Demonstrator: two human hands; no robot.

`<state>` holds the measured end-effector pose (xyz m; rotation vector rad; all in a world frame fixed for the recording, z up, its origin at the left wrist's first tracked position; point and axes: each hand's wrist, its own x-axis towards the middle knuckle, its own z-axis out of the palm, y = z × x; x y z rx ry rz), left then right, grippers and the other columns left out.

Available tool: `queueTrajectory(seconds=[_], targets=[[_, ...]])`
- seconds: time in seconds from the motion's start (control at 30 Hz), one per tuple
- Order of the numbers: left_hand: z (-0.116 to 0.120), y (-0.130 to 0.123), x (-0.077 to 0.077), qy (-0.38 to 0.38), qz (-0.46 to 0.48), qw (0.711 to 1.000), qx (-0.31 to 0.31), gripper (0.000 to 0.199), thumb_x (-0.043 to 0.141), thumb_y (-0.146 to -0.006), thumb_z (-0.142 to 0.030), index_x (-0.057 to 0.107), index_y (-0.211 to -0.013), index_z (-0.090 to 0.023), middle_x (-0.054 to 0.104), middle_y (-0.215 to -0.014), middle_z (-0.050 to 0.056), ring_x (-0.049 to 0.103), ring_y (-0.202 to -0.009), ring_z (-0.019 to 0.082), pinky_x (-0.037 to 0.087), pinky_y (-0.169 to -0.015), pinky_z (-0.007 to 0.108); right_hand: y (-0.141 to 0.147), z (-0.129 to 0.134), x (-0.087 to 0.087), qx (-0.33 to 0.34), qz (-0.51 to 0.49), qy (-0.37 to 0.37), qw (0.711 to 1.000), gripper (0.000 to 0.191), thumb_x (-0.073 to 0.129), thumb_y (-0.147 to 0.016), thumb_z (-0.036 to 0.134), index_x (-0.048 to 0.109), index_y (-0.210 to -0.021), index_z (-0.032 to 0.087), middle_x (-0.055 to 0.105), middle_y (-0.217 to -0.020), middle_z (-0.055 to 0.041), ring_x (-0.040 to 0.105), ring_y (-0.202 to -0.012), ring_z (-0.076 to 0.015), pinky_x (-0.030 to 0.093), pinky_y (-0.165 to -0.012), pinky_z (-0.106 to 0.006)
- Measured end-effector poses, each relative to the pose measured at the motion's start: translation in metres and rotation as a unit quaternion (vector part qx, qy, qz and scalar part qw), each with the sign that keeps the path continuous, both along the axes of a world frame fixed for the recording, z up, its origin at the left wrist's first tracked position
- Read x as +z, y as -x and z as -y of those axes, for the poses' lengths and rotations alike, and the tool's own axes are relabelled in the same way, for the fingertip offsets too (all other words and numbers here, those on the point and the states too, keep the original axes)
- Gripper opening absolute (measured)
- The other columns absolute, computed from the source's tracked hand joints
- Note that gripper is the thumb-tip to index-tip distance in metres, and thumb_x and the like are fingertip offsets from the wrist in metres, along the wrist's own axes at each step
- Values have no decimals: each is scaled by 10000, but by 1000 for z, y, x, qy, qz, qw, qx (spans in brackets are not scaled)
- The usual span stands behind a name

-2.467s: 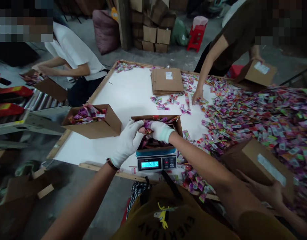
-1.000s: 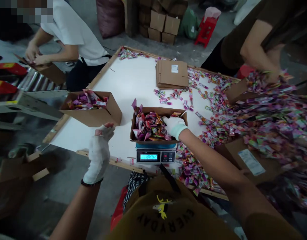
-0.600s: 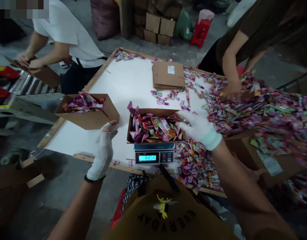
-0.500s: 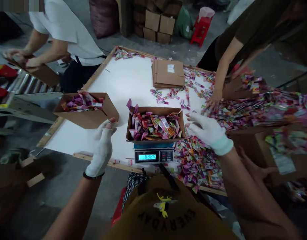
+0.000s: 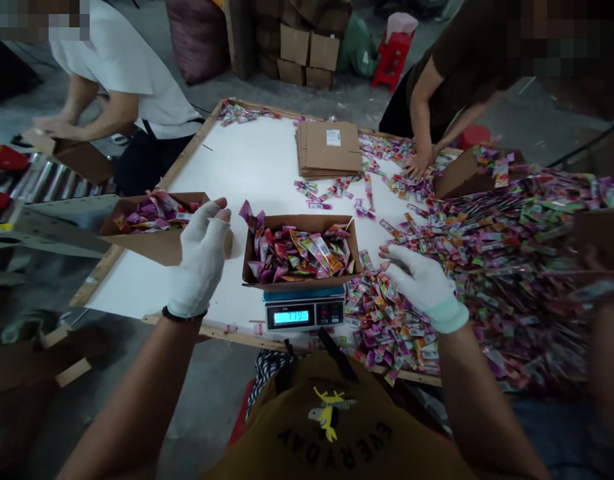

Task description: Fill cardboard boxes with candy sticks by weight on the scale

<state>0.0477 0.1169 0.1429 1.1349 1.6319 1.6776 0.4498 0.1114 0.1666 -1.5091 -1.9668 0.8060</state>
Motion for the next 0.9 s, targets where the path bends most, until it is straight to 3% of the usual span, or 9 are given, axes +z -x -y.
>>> queueTrajectory(seconds=[0.27,0.37,0.43,0.53,0.63,0.7,0.77,0.83,0.9], targets=[[-17,-17,9,30,-21,999,8,425,760,-877,-467,721,-1192,-185,732,-1116,87,682,-1092,248,536,-1030,375,-4,0,-8,9,7,6,1000,449,628,-932,401,746,-1292,160,783,-1270,-150,782,-1104,-296,613,-1048,-475],[-26,-14,5,62,-108,992,-19,231,756,-861,-359,724,-991,-171,735,-1043,84,686,-1089,272,531,-1058,409,-6,-1,-10,16,14,12,1000,443,626,-926,401,750,-1284,172,792,-1249,-142,784,-1094,-301,617,-1035,-486],[-29,-15,8,42,-152,987,-10,127,711,-878,-286,724,-893,-160,743,-1027,80,688,-1103,271,512,-1099,429,-6,-1,-10,18,20,12,1000,441,625,-924,408,754,-1275,175,794,-1243,-144,782,-1094,-308,617,-1029,-496],[-23,-34,35,-45,-116,992,22,229,669,-944,-286,762,-1091,-137,769,-1059,53,713,-1058,236,535,-1083,470,-7,0,-8,19,22,10,1000,451,626,-928,424,755,-1274,165,788,-1255,-154,781,-1095,-312,619,-1024,-490],[-6,-75,86,-108,-71,991,-36,242,660,-991,-274,757,-1195,-185,791,-1055,3,749,-975,209,598,-995,475,-3,4,-9,35,30,12,999,436,620,-942,438,758,-1268,183,796,-1238,-132,778,-1104,-303,620,-1023,-462],[5,-104,120,-133,-63,976,-160,165,627,-1012,-260,759,-1108,-230,782,-1206,-43,735,-1158,224,597,-1054,487,5,9,-12,70,45,27,996,412,613,-951,436,757,-1265,211,812,-1186,-108,779,-1093,-298,623,-1013,-448],[12,-125,143,-119,-93,939,-310,192,655,-996,-377,742,-1110,-251,727,-1370,-71,592,-1418,257,501,-1190,543,13,17,-16,106,70,50,991,409,613,-959,436,738,-1296,240,827,-1101,-89,788,-1043,-297,629,-990,-445],[14,-132,151,-85,-124,911,-385,361,699,-939,-514,735,-1183,-250,675,-1467,-48,464,-1527,305,409,-1244,602,18,25,-18,115,91,65,987,413,613,-965,449,725,-1314,258,831,-1031,-79,793,-990,-303,636,-961,-456],[15,-123,145,-63,-124,921,-363,464,706,-919,-579,744,-1237,-243,655,-1497,-6,463,-1521,352,412,-1224,641,17,31,-17,102,101,68,987,392,597,-975,468,738,-1276,260,830,-1024,-79,795,-976,-309,644,-932,-467]])
